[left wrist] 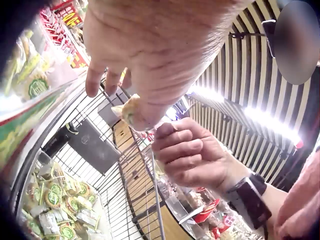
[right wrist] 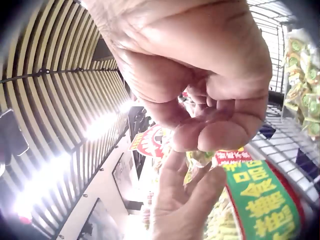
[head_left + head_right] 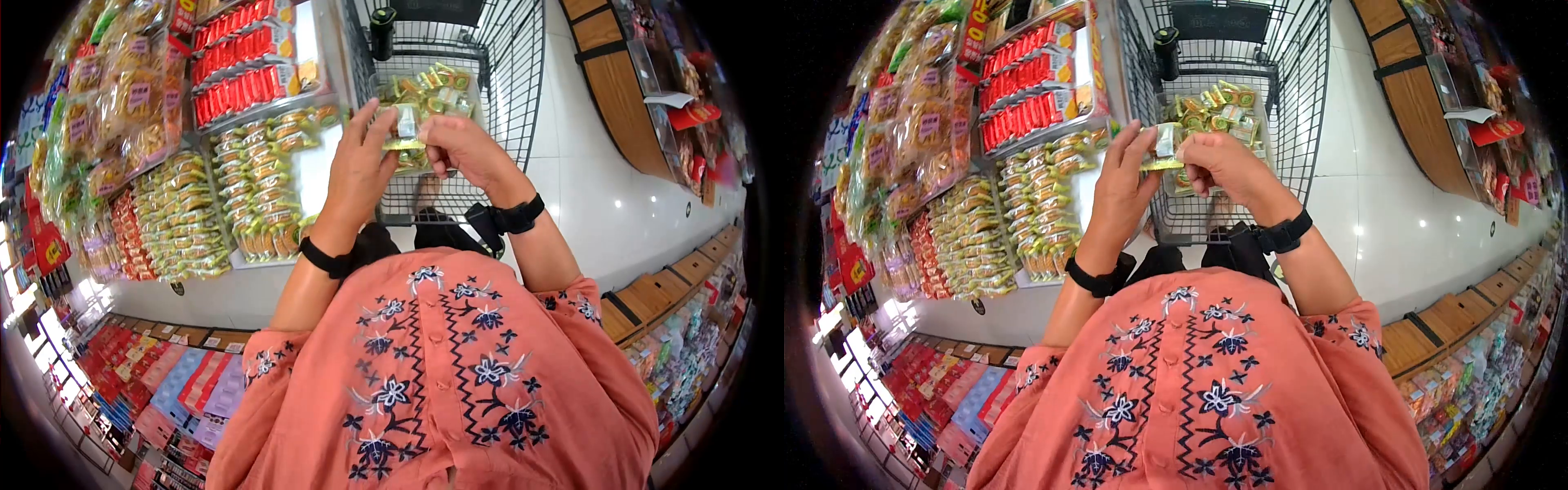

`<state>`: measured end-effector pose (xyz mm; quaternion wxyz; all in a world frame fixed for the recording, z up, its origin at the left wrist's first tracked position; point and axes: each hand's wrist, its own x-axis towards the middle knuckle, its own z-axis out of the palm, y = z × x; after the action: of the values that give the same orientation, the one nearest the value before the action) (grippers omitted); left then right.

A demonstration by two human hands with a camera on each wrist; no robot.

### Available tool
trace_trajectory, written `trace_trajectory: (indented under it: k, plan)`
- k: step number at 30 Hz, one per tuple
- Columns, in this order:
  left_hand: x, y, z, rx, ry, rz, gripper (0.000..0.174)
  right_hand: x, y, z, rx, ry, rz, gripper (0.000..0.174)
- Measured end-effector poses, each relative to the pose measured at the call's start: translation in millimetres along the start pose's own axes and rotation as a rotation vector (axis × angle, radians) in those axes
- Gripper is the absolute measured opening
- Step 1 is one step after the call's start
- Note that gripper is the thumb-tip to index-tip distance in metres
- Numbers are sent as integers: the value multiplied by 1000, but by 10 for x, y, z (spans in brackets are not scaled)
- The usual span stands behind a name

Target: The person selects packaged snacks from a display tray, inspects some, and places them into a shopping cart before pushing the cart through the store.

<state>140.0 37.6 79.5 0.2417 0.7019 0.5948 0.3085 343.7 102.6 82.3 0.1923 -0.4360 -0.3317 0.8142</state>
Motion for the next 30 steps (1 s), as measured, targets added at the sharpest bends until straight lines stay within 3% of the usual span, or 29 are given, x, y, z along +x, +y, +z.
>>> trace_trajectory:
  k: [4,5,8,12,20,26,30]
  plan:
    - [-234,-136,-139,-226,33,-97,48,-42,11,357,3,-39,1,22]
    - [-279,-164,-162,-383,41,-232,38,-66,-43,410,-41,-50,-29,23]
    - [-366,-263,-385,-970,42,-573,32,68,-2,492,-154,97,-197,25]
    - [-532,-363,-631,-1182,29,-604,35,101,-26,739,-301,80,-269,34]
    - [-748,-463,-842,-1205,61,-592,35,268,92,1137,-326,-58,-187,43]
    - [-840,-598,-896,-1191,76,-613,34,387,160,1275,-386,-87,-177,36]
    - [-920,-725,-851,-1097,171,-584,37,509,334,1296,-237,-159,-52,33]
